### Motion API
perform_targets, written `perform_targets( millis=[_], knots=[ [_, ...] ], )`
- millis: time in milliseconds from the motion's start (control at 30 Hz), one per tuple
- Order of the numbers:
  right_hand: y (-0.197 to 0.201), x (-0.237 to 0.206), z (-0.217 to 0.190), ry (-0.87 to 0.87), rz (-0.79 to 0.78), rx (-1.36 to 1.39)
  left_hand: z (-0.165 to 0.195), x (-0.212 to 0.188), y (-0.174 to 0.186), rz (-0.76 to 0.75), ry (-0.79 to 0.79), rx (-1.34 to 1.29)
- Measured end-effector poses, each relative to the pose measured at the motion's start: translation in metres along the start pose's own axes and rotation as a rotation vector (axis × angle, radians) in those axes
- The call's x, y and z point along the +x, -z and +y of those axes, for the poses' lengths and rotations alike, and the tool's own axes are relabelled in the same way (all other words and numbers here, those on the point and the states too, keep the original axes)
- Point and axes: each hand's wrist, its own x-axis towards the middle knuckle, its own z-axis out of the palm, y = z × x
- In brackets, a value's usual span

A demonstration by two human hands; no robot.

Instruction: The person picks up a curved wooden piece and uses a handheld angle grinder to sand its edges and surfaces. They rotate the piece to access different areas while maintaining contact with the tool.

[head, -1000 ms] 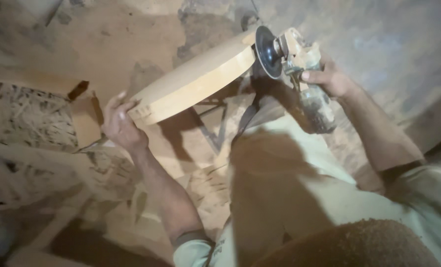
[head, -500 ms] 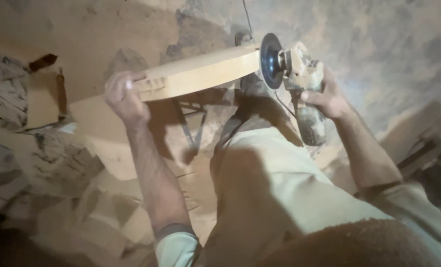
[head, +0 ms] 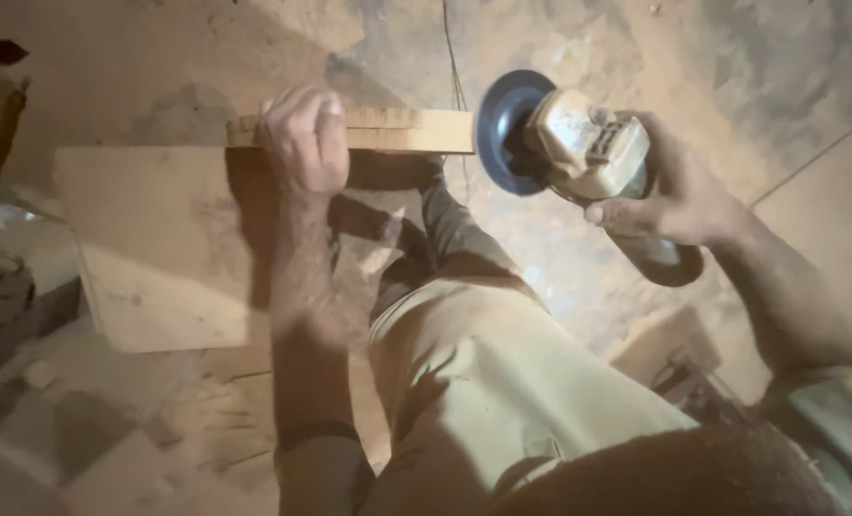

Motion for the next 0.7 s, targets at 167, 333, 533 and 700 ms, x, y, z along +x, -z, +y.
perform_targets(
  millis=[167,333,533,700],
  knots=[
    [0.000,0.032,-0.087,-0.282,-0.156,-0.377,0.000,0.004,-0.005,0.083,-0.050,-0.016],
    [0.004,0.039,-0.120,-0.468,-0.194,-0.502,-0.010,0.002,-0.015,0.019,0.021,0.034],
    [0.009,0.017,-0.062,-0.044,-0.048,-0.077,-0.011,0.001,-0.014,0.010,0.046,0.038],
    [0.006,-0.007,0.007,-0.032,0.053,-0.028,-0.002,-0.006,0.004,-0.052,0.003,-0.004]
  ],
)
